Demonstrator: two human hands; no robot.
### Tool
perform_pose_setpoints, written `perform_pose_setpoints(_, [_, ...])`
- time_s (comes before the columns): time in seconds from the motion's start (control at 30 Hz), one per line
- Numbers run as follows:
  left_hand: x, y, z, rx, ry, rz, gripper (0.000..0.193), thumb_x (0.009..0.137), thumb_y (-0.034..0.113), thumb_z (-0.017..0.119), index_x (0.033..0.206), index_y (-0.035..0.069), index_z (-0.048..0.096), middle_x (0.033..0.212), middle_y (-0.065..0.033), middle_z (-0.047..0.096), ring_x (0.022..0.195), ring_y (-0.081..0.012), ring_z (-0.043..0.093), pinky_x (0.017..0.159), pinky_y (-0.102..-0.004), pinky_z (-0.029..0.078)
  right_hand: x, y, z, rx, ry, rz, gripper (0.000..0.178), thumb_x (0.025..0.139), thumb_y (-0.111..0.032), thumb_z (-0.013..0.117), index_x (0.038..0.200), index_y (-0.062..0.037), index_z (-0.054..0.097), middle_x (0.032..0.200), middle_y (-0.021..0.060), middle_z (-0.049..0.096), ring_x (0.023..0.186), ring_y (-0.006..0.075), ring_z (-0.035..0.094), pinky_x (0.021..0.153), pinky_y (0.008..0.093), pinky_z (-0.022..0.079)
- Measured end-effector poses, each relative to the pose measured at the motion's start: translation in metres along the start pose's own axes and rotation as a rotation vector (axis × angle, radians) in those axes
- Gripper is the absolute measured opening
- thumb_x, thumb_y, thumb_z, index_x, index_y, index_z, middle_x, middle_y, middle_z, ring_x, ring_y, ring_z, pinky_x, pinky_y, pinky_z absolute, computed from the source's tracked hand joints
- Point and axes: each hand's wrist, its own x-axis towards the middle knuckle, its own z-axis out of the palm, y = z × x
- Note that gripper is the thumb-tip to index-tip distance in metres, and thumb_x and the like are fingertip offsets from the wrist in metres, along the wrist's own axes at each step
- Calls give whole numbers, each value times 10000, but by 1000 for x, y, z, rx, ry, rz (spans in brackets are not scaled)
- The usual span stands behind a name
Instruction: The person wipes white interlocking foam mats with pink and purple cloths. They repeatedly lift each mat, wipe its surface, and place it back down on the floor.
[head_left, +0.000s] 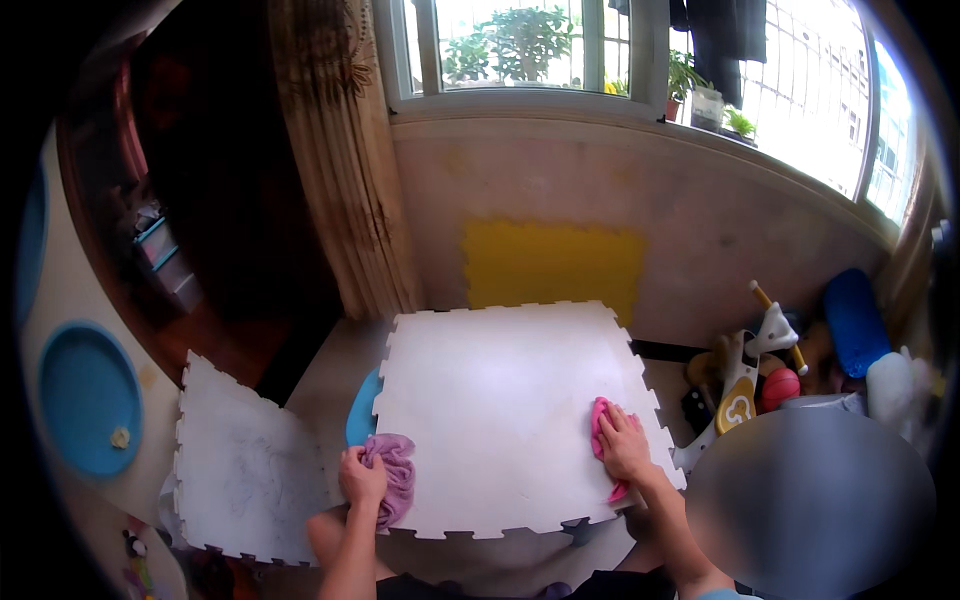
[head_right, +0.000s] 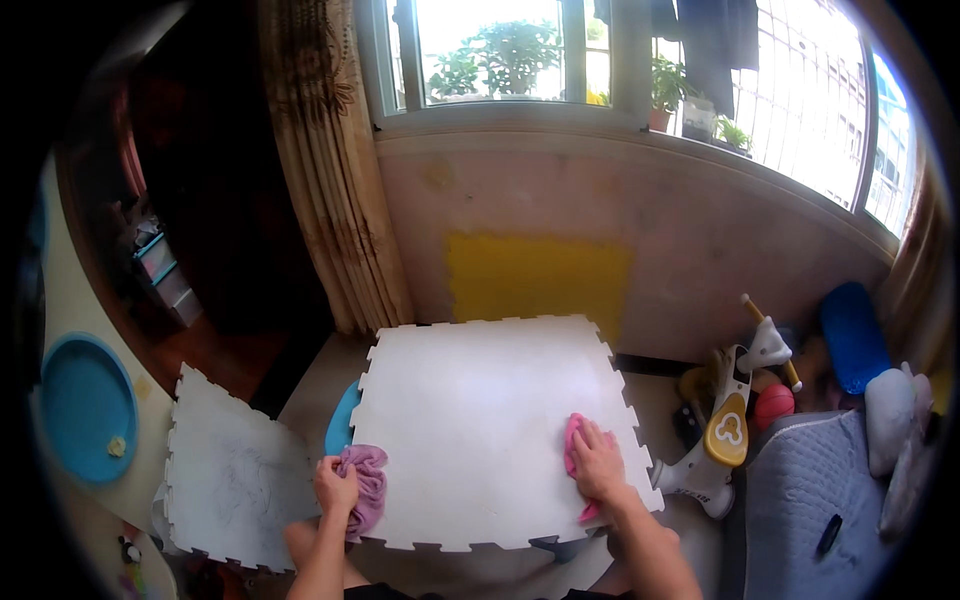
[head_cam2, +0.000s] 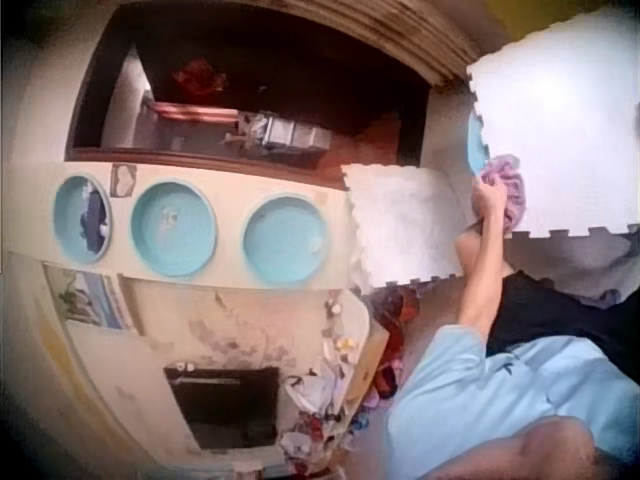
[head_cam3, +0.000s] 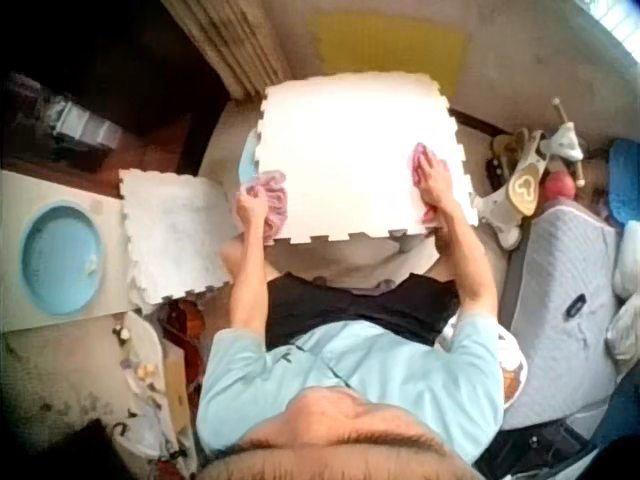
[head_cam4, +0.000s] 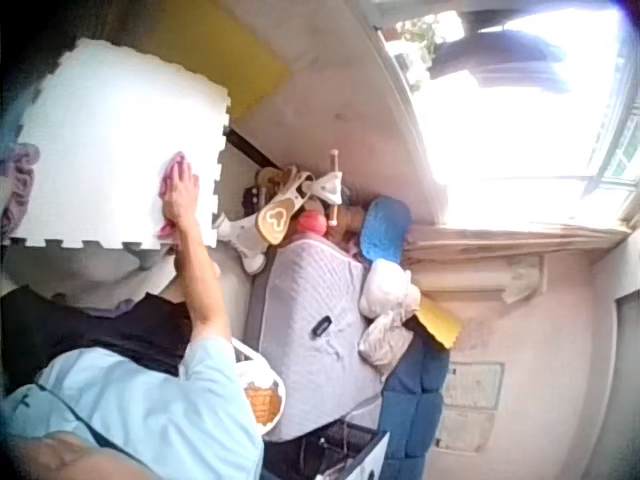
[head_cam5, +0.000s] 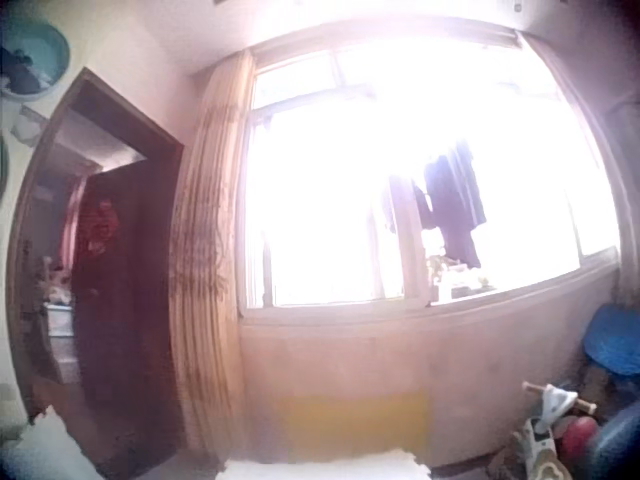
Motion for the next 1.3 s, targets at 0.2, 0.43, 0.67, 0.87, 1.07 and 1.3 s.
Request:
perform_pose_setpoints(0.2, [-113,-6,-37,-709,-175,-207,304,926,185,754,1136,-29,711,1036,-100,751,964,-164,682,904,-356,544,-3,-11,-15,176,215,91,225,917,-80,647,1114,-31,745,1379,195,625,1222,393,587,1062,460,471])
perform_pose_setpoints(0.43, [-304,28,-31,-484,-649,-112,549,980,476,665,876,-63,688,823,-289,698,789,-384,715,695,-480,520,27,-132,45,347,387,180,175,868,-74,693,1038,-56,730,1334,200,639,1169,404,599,1023,470,487])
perform_pose_setpoints(0.67, [-218,-54,-74,-587,-784,-165,457,1047,394,580,1155,-30,714,968,-205,752,888,-251,701,822,-385,547,38,-196,42,48,111,-299,358,794,-187,715,1128,-58,711,1404,159,548,1357,340,491,1156,653,339])
perform_pose_setpoints(0.87, [-85,40,-144,-691,-99,286,244,929,191,704,1048,-20,678,926,-103,692,802,-221,675,719,-362,546,58,-125,56,-104,258,32,430,864,-159,611,1192,116,648,1421,264,526,1354,425,455,1160,599,325])
perform_pose_setpoints(1.07, [-64,80,-88,-2,-293,777,328,798,269,793,1039,57,725,1169,-154,691,1117,-319,619,885,-422,498,56,-134,52,17,265,28,502,889,-188,594,1275,132,605,1473,295,500,1387,455,436,1147,571,348])
perform_pose_setpoints(1.3, [-72,106,-18,-334,-310,439,172,914,165,683,1021,61,769,1014,-128,774,944,-310,718,966,-431,509,54,-131,53,40,288,59,525,887,-219,614,1292,116,605,1477,285,511,1386,464,446,1135,581,356])
